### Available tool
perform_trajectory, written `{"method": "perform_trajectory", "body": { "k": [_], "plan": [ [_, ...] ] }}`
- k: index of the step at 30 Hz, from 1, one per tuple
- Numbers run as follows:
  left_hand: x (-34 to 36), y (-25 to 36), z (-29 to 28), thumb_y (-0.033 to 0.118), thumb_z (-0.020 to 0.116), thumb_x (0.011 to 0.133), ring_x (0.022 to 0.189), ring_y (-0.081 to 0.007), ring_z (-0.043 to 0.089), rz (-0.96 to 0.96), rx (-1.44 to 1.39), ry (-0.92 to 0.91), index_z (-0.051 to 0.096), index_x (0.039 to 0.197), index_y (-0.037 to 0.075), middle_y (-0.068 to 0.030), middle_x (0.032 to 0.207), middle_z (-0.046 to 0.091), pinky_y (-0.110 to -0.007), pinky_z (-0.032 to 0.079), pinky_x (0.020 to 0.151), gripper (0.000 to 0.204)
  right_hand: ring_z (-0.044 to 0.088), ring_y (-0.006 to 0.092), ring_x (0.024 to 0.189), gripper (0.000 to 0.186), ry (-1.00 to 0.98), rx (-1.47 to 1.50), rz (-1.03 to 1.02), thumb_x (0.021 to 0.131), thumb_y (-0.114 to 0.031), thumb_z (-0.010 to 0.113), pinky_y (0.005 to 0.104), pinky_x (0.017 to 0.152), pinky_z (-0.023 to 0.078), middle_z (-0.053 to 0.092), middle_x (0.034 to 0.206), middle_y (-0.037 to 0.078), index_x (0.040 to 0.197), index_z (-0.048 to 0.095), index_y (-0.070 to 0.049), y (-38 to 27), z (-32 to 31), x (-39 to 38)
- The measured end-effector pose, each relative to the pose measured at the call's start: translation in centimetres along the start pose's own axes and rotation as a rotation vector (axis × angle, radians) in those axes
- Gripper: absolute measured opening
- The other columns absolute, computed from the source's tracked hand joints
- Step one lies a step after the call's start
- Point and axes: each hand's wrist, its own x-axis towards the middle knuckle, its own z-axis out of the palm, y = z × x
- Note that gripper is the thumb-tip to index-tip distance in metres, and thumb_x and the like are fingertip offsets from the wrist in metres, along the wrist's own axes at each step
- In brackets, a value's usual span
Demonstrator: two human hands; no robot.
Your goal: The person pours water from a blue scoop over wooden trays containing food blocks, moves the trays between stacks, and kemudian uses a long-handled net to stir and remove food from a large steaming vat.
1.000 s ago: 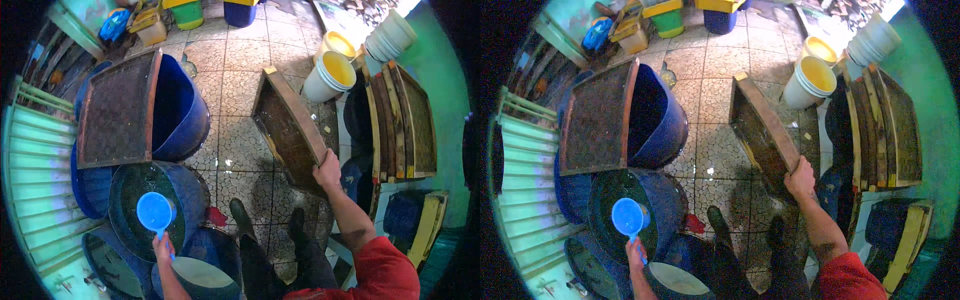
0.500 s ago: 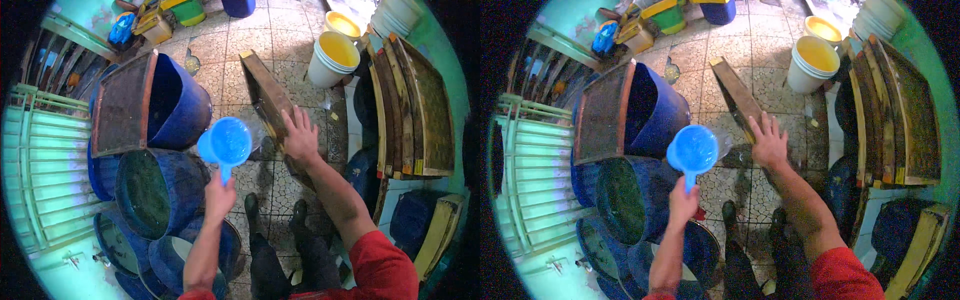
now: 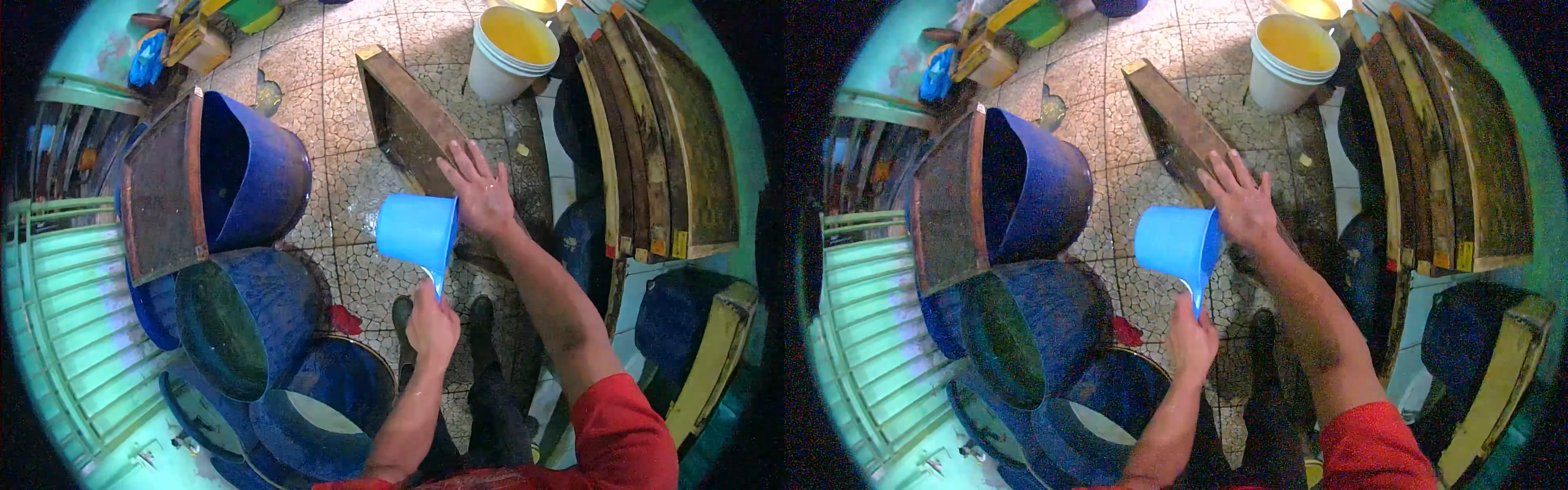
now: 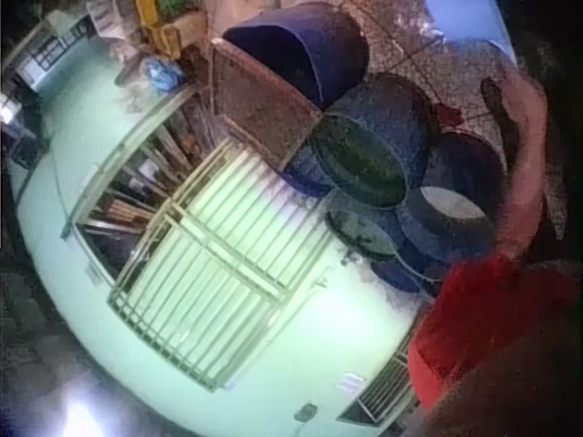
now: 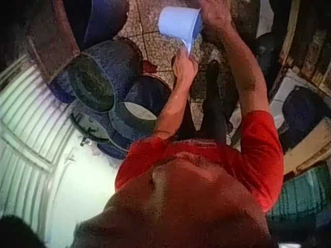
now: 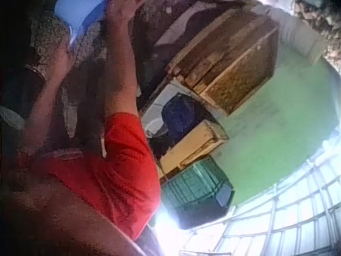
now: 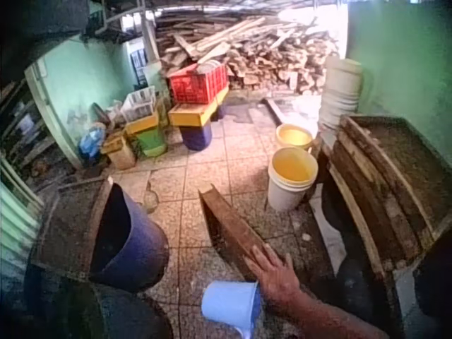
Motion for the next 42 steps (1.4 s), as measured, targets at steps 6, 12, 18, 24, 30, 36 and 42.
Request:
{"method": "perform_trajectory", "body": {
  "k": [6, 12, 18, 24, 30, 36, 42],
  "plan": [
    [-0.3, -2.3, 0.5, 0.007, 0.057, 0.079, 0.081, -0.0445, 0.055, 0.014, 0.041, 0.054, 0.045, 0.109, 0.006, -0.0212, 0.092, 0.056, -0.052, 0.043, 0.069, 0.033, 0.035, 0.0330, 0.130, 0.077, 0.116, -0.007, 0.112, 0.075, -0.030, 0.064, 0.0503, 0.088, 0.046, 0.026, 0.148, 0.008, 0.143, 0.026, -0.027, 0.4, 1.3, 0.3],
    [0.4, -12.8, -8.6, 0.012, 0.060, 0.078, 0.076, -0.0437, 0.056, -0.118, 0.274, 0.281, 0.051, 0.095, 0.004, -0.0198, 0.087, 0.055, -0.052, 0.044, 0.067, 0.022, 0.041, 0.0388, 0.120, 0.080, 0.039, 0.079, 0.113, 0.072, -0.019, 0.069, 0.0440, 0.089, 0.047, 0.025, 0.146, 0.018, 0.141, 0.028, -0.015, -2.0, 0.1, 0.7],
    [-2.9, -28.9, -21.0, 0.019, 0.055, 0.086, 0.094, -0.0451, 0.051, -0.092, 0.429, 0.546, 0.047, 0.112, -0.004, -0.0257, 0.100, 0.051, -0.049, 0.041, 0.082, 0.036, 0.043, 0.0409, 0.115, 0.082, 0.024, 0.099, 0.072, 0.071, -0.013, 0.067, 0.0445, 0.095, 0.040, 0.025, 0.144, 0.023, 0.142, 0.025, -0.010, -4.1, -1.4, 0.3],
    [-1.2, -45.5, -25.3, 0.013, 0.048, 0.085, 0.103, -0.0461, 0.050, -0.663, 0.465, 0.142, 0.044, 0.112, -0.006, -0.0308, 0.111, 0.051, -0.049, 0.041, 0.087, 0.033, 0.043, 0.0424, 0.114, 0.081, 0.052, 0.015, 0.084, 0.073, -0.010, 0.065, 0.0452, 0.095, 0.040, 0.024, 0.143, 0.024, 0.142, 0.022, -0.006, -5.7, -1.4, 0.1],
    [-1.3, -64.3, -21.5, 0.020, 0.050, 0.084, 0.084, -0.0404, 0.054, -0.766, 0.343, -0.057, 0.054, 0.101, 0.000, -0.0200, 0.094, 0.058, -0.048, 0.043, 0.073, 0.026, 0.042, 0.0437, 0.114, 0.082, 0.073, -0.007, -0.016, 0.073, -0.010, 0.064, 0.0451, 0.096, 0.039, 0.024, 0.143, 0.027, 0.142, 0.021, -0.007, -8.9, -0.3, 2.0],
    [3.9, -48.5, -21.5, 0.031, 0.052, 0.090, 0.038, -0.0087, 0.030, -0.964, -1.352, 0.353, 0.053, 0.083, 0.017, 0.0048, 0.055, 0.037, -0.024, 0.025, 0.035, 0.016, 0.040, 0.0446, 0.116, 0.083, 0.053, -0.085, 0.045, 0.072, -0.012, 0.065, 0.0460, 0.097, 0.037, 0.024, 0.142, 0.027, 0.142, 0.020, -0.005, -7.1, -0.4, 0.7],
    [-5.0, -37.5, -28.0, 0.031, 0.055, 0.089, 0.036, -0.0073, 0.035, -0.861, -1.396, 0.475, 0.051, 0.083, 0.014, 0.0048, 0.053, 0.040, -0.023, 0.027, 0.032, 0.019, 0.040, 0.0457, 0.118, 0.081, 0.008, -0.063, 0.070, 0.074, -0.010, 0.064, 0.0461, 0.096, 0.037, 0.023, 0.142, 0.028, 0.142, 0.020, -0.004, -7.7, -0.7, 1.5]
  ]
}}
